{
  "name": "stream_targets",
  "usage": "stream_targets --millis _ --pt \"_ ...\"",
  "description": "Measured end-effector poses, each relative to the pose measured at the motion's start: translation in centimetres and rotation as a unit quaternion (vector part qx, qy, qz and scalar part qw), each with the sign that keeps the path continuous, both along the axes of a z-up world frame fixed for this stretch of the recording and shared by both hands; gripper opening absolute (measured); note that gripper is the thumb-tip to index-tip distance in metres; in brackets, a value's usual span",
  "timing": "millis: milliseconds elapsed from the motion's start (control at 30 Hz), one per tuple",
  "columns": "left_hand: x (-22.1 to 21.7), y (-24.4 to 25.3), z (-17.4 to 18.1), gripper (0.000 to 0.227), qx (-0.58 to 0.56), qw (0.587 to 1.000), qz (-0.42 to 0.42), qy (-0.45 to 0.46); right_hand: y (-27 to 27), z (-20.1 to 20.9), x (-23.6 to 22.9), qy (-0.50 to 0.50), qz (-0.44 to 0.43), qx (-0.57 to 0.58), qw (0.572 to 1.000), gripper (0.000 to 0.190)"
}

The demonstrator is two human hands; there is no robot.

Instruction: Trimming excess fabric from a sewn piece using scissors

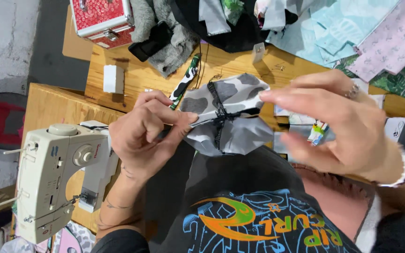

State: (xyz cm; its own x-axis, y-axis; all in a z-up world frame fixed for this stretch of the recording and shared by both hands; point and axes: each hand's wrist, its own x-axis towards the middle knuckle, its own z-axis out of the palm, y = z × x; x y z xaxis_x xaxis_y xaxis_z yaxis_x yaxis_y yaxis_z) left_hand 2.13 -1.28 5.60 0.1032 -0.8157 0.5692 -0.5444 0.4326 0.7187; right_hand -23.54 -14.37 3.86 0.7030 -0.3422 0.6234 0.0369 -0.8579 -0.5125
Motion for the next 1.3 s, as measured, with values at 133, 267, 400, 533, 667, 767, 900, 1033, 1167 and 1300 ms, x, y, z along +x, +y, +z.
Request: stream_targets --millis 133,267,400,533,667,767,900,1033,1167,1300 --pt "-0.4 -0.6 0.3 0.054 -0.003 1.000 -0.015 -0.019 0.7 -1.9 0.7 0.008 -0.069 0.022 0.997 0.083" --pt "-0.6 -0.7 1.0 0.057 0.004 1.000 -0.017 -0.022 0.8 -2.1 2.1 -0.017 -0.055 0.050 0.997 0.063" --pt "0.0 -0.2 0.6 0.054 0.014 0.999 -0.024 0.020 1.7 -1.9 1.3 -0.075 -0.074 0.089 0.990 0.045" --pt "-0.3 -0.1 0.4 0.055 0.016 0.999 -0.021 0.036 2.1 -2.4 1.0 -0.066 -0.084 0.023 0.994 0.023" --pt "-0.8 -0.4 1.0 0.055 0.002 0.999 -0.022 -0.045 2.4 -1.1 1.3 0.054 -0.155 -0.125 0.978 0.028" --pt "-0.8 -0.6 0.8 0.054 -0.008 0.994 -0.030 -0.107 2.3 -1.4 1.5 0.099 -0.193 -0.187 0.958 0.036" --pt "-0.6 -0.3 0.7 0.049 -0.013 0.986 -0.034 -0.163 1.9 -1.2 2.0 0.063 -0.125 -0.150 0.979 0.031" --pt "-0.7 0.1 0.8 0.051 0.011 0.992 -0.026 -0.124 1.6 -1.6 1.6 0.025 -0.033 -0.059 0.997 0.014" --pt "-0.8 0.2 0.7 0.050 0.030 0.995 -0.041 -0.083 1.9 -1.7 1.6 -0.005 -0.032 -0.022 0.999 0.010" --pt "-0.8 0.2 0.8 0.048 0.038 0.996 -0.050 -0.067 2.3 -2.5 0.9 -0.026 -0.061 0.104 0.992 0.010"
